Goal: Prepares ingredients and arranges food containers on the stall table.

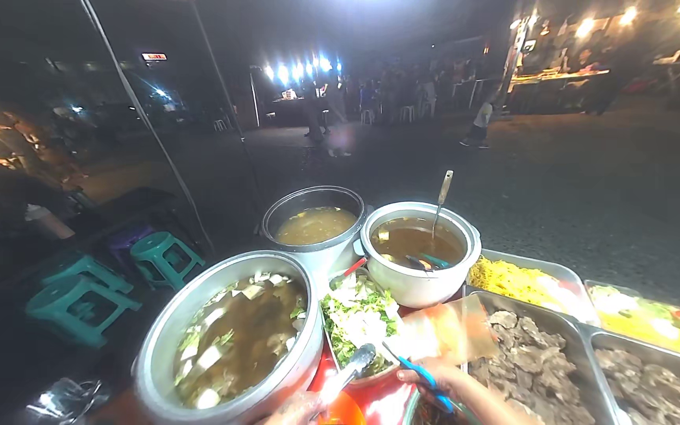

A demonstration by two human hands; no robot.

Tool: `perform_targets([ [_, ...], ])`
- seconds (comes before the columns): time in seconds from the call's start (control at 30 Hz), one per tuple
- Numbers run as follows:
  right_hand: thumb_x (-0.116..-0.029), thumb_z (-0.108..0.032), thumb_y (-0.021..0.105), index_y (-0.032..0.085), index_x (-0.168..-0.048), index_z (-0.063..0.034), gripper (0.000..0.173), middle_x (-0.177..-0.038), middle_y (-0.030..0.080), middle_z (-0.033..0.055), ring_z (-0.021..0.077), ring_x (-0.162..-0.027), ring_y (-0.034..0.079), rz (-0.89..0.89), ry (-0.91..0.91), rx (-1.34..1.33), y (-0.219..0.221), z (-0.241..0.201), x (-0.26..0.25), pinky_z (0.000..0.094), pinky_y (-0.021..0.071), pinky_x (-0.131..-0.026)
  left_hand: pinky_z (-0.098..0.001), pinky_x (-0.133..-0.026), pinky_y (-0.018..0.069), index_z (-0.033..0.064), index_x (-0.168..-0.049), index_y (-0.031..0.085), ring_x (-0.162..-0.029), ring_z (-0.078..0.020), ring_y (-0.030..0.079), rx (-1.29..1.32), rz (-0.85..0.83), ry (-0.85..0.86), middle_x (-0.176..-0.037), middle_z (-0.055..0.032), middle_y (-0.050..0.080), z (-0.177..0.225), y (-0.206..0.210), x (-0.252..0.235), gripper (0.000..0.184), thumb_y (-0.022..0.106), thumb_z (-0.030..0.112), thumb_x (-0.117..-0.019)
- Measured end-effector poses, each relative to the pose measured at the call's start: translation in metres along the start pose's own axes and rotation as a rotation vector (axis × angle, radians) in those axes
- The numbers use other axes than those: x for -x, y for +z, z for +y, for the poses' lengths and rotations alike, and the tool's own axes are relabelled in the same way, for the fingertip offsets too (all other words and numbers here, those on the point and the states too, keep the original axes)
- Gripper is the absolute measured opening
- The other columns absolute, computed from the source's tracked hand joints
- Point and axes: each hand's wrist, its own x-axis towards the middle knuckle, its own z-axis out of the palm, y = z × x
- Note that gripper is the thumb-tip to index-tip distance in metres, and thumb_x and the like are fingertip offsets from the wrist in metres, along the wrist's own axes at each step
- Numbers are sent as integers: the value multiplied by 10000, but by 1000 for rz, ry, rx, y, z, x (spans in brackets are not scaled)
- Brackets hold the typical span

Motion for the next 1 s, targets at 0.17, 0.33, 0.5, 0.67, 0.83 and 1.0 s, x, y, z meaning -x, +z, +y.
perform_targets([
  [0.17,-831,-539,816,708,-985,-65,510,-686,625,0,111,-564,550,191,-81,108,10,20,-4,332,487,-587,-235,-426,319,129,-941,672,-449,-63,379,-84,51,21,-589,57,463,-4,-2,-1,296,512,356,-1044],
  [0.33,-889,-627,708,660,-1092,-116,552,-736,605,-20,93,-586,535,72,-48,100,5,33,11,297,452,-545,-423,-650,478,50,-970,692,-653,-206,564,-527,123,147,-732,-76,597,1,-9,-1,498,532,518,-1022],
  [0.5,-893,-719,622,612,-1234,-129,682,-833,570,5,118,-674,521,8,94,274,1,19,40,335,455,-618,-613,-997,484,33,-1168,679,-1175,-381,641,-1046,164,20,-1192,-209,689,47,9,18,562,490,542,-1019],
  [0.67,-883,-784,563,636,-1208,-135,729,-867,603,8,122,-705,541,-50,200,404,7,-14,51,352,479,-665,-619,-980,497,34,-1175,677,-1191,-385,641,-1254,209,-66,-1235,-192,687,98,47,31,446,517,417,-1010],
  [0.83,-856,-823,552,583,-1369,-82,902,-1118,656,124,226,-966,607,-29,277,518,19,-43,60,474,483,-877,-610,-980,500,-6,-1207,663,-1208,-410,628,-1351,200,-91,-1274,-222,664,127,81,39,351,533,259,-1016],
  [1.0,-804,-859,575,626,-1294,-27,967,-1169,661,174,276,-1061,630,-8,328,761,13,-47,51,516,484,-942,-608,-958,517,-19,-1197,666,-1214,-426,619,-1344,226,-90,-1278,-231,658,120,96,33,294,525,136,-990],
])
